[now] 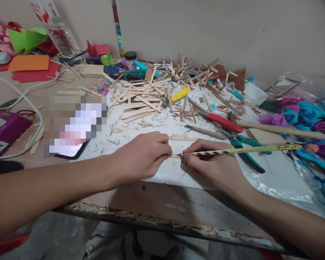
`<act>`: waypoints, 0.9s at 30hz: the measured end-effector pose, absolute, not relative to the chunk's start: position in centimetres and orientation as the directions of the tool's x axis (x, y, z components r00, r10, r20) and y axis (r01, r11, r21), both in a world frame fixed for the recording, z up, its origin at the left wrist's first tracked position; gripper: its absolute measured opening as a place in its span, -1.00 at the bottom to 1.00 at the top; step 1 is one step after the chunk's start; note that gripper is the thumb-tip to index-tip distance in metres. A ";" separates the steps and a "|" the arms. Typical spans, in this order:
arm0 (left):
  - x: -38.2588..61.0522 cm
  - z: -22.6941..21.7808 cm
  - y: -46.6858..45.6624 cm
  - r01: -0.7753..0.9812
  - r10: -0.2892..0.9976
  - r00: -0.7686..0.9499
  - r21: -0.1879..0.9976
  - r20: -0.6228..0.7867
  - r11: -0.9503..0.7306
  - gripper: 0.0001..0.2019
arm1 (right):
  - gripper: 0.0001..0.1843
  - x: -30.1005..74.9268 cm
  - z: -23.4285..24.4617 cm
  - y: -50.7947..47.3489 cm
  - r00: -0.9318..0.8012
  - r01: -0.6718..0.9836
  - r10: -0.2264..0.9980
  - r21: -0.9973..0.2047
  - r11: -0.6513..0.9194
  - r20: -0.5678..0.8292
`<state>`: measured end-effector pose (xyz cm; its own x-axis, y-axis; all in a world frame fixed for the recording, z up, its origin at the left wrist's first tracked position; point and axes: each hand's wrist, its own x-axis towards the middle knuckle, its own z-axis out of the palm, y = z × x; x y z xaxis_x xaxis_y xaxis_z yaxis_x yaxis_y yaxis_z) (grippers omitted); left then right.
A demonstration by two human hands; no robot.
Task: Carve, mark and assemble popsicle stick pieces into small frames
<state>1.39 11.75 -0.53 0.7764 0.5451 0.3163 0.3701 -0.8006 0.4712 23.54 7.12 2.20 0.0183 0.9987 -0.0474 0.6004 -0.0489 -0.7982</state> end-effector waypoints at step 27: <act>1.4 -0.8 11.9 0.366 0.548 0.771 0.479 0.324 -0.798 -0.77 | -0.88 23.8 2.2 7.2 0.027 0.618 0.999 -0.786 -0.036 -0.024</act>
